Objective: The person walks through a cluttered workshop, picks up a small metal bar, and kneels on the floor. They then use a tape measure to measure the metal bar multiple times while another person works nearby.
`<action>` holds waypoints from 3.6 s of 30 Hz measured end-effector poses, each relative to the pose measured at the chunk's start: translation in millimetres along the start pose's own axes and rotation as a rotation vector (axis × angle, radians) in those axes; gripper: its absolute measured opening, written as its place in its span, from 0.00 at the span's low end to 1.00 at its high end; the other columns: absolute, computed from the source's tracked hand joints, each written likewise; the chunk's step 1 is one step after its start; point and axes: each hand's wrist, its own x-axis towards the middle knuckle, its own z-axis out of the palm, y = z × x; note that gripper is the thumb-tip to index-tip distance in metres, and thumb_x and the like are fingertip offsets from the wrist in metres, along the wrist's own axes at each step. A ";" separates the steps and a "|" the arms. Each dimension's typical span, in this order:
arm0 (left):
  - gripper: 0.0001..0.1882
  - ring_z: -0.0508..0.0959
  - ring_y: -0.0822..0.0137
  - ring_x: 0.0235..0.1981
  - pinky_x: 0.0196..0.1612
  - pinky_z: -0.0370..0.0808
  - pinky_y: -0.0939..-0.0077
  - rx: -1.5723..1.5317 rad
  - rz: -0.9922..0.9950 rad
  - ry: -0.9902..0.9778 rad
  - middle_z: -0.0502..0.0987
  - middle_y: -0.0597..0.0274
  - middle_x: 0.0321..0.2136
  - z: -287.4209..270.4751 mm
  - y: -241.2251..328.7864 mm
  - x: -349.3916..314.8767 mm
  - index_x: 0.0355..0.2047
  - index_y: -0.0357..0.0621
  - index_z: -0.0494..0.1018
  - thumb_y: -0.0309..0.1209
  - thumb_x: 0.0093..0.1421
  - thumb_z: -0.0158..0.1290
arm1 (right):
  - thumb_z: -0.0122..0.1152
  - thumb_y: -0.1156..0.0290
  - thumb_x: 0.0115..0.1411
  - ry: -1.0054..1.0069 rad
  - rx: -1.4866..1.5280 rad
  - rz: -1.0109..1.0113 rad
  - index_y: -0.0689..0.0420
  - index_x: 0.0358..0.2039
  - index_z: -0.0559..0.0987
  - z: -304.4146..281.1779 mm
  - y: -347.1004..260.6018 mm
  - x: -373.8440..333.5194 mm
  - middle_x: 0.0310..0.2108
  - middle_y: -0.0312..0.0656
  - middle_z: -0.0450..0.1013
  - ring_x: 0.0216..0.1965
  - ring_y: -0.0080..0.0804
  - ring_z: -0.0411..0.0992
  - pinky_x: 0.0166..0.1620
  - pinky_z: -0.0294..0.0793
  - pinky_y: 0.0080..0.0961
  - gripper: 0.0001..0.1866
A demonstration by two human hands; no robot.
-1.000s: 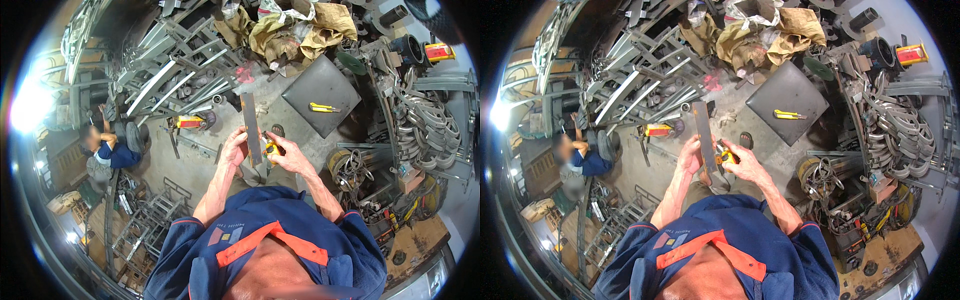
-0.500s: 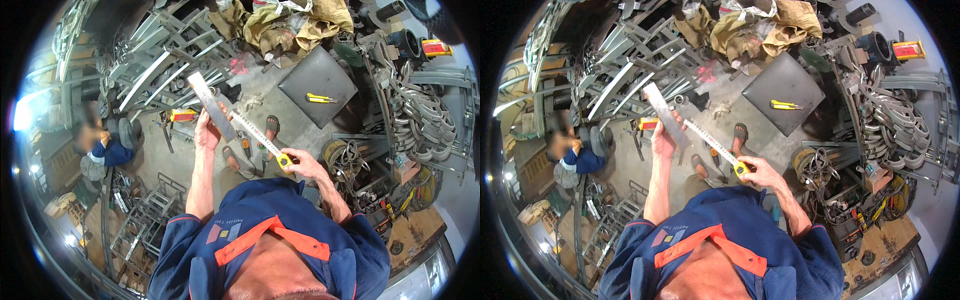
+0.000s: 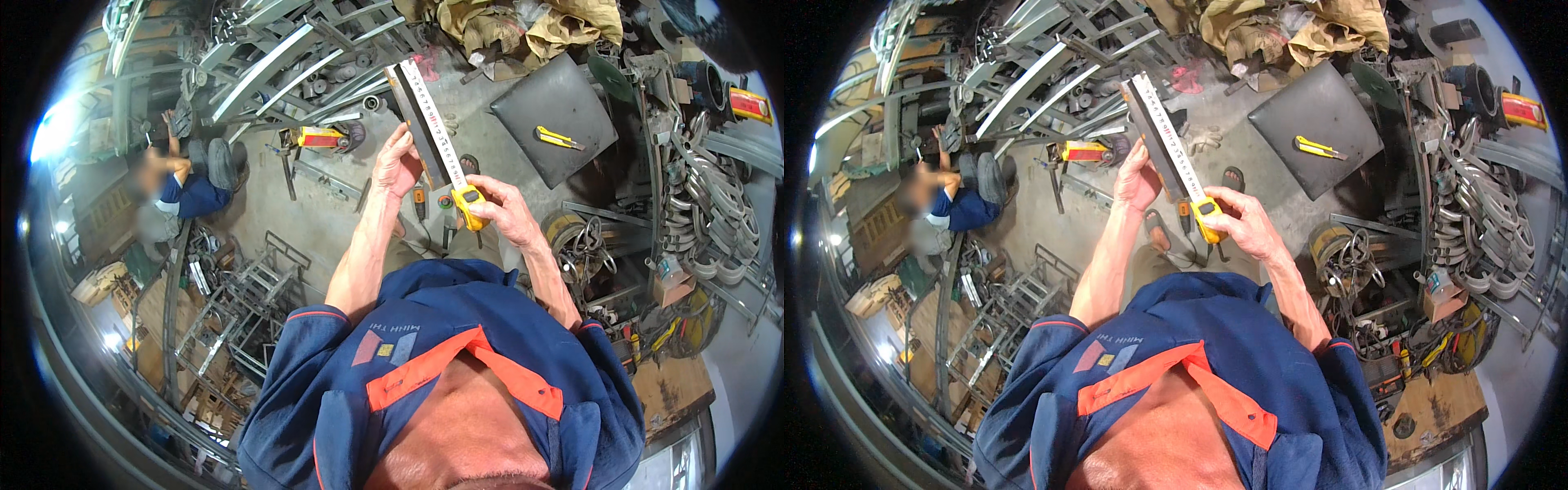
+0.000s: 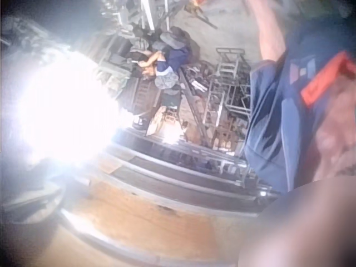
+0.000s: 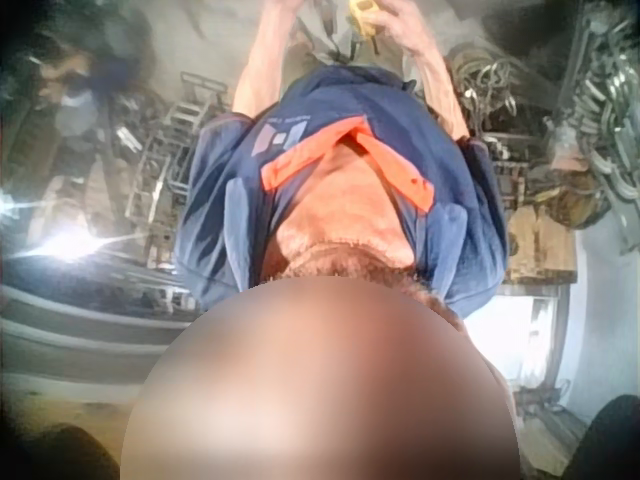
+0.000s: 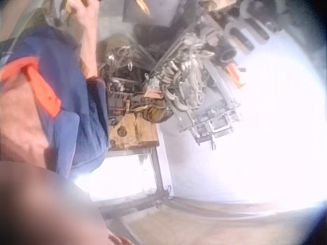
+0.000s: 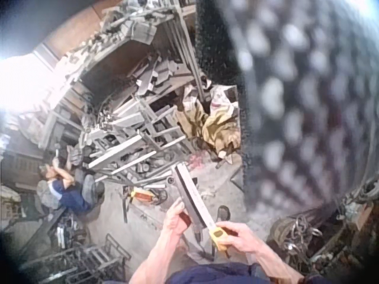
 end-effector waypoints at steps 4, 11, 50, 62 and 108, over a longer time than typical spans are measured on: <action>0.27 0.76 0.51 0.55 0.61 0.71 0.52 0.041 -0.014 -0.038 0.75 0.48 0.54 -1.6 -3.9 -4.2 0.58 0.41 0.68 0.35 0.61 0.61 | 0.61 0.74 0.59 -0.047 0.037 0.030 0.63 0.57 0.74 4.5 -5.3 3.1 0.42 0.38 0.78 0.43 0.22 0.75 0.49 0.73 0.23 0.24; 0.26 0.73 0.49 0.58 0.62 0.71 0.52 -0.082 0.026 -0.084 0.73 0.49 0.57 11.1 -3.0 -9.7 0.59 0.44 0.68 0.34 0.62 0.60 | 0.64 0.70 0.58 -0.015 -0.110 0.012 0.63 0.56 0.74 9.1 3.5 3.3 0.43 0.39 0.78 0.43 0.22 0.75 0.49 0.74 0.24 0.25; 0.34 0.70 0.46 0.62 0.62 0.72 0.55 0.194 0.059 -0.140 0.68 0.46 0.61 20.6 -11.7 -28.0 0.57 0.48 0.65 0.09 0.51 0.54 | 0.68 0.61 0.53 0.100 -0.460 -0.054 0.60 0.53 0.77 -1.1 11.9 -2.9 0.31 0.40 0.75 0.33 0.27 0.71 0.40 0.71 0.28 0.28; 0.34 0.70 0.42 0.60 0.61 0.73 0.54 0.213 0.082 -0.112 0.67 0.46 0.60 26.2 -12.1 -35.2 0.56 0.48 0.65 0.08 0.50 0.55 | 0.69 0.61 0.52 0.097 -0.408 -0.011 0.58 0.54 0.78 0.9 11.3 -6.5 0.36 0.44 0.79 0.37 0.31 0.75 0.45 0.74 0.31 0.28; 0.32 0.69 0.43 0.62 0.61 0.72 0.55 0.170 0.115 -0.111 0.68 0.49 0.60 41.3 -25.1 -37.9 0.54 0.49 0.66 0.08 0.51 0.53 | 0.71 0.59 0.52 0.081 -0.428 -0.019 0.58 0.53 0.79 -4.5 -0.3 -16.5 0.36 0.44 0.79 0.37 0.30 0.74 0.45 0.73 0.29 0.29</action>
